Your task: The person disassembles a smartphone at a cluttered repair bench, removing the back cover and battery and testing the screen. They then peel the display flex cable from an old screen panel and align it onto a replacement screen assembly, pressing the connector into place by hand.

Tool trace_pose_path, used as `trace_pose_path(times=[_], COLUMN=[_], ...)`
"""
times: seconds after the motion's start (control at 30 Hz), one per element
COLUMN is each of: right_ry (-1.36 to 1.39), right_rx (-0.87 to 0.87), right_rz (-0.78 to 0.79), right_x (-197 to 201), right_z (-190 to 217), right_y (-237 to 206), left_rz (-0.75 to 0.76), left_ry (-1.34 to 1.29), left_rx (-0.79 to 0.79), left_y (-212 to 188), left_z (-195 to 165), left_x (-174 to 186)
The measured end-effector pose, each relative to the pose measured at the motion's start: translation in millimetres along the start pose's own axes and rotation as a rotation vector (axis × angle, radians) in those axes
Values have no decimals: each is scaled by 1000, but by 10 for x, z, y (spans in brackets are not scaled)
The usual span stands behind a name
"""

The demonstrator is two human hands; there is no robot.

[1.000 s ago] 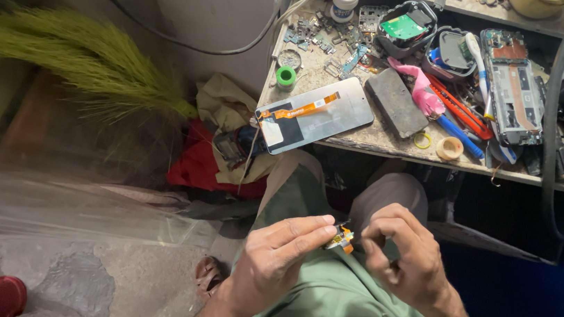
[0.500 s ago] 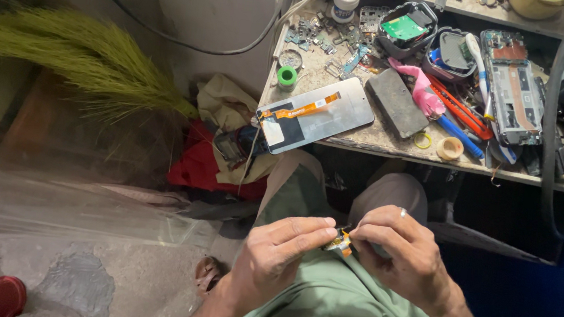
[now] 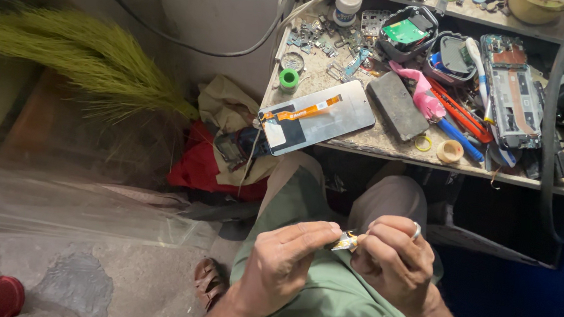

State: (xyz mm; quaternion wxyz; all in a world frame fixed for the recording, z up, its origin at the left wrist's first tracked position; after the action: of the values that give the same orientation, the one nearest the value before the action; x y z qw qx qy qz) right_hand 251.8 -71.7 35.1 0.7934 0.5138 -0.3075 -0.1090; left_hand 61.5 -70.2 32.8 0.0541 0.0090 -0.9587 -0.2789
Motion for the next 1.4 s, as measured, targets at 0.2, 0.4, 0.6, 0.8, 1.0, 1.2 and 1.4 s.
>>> trace_pose_path(times=[0.2, 0.4, 0.6, 0.8, 1.0, 1.2, 1.4], right_ry=[-43, -61, -57, -102, -180, 313, 1133], right_rx=[52, -44, -333, -643, -871, -920, -604], right_rz=[-38, -88, 79, 79, 59, 399, 758], right_x=[-6, 103, 189, 265, 448, 229, -156], right_z=[38, -13, -249, -393, -472, -209, 413], right_y=[-31, -46, -215, -419, -638, -649, -269], left_rz=[-4, -77, -121, -120, -302, -642, -746], left_ry=[-65, 228, 285, 274, 104, -189, -478], left_rx=[87, -92, -191, -273, 47, 566, 721], left_y=[-7, 26, -12, -35, -160, -335, -304], left_z=[23, -23, -60, -108, -54, 452, 783], left_x=[-2, 192, 287, 297, 464, 571, 501])
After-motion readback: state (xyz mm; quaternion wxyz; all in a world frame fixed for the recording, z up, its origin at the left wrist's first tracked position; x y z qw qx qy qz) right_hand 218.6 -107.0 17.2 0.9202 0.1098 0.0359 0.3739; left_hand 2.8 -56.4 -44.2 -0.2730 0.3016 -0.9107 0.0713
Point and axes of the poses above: each hand's wrist, its own y-axis towards the middle knuckle, its own x-axis out of the back of the hand, z = x × y, the point moved 4 cm from there along y, towards the middle knuckle, and after that the axes turned 15 degrees about -z, right-handed, at the moved point
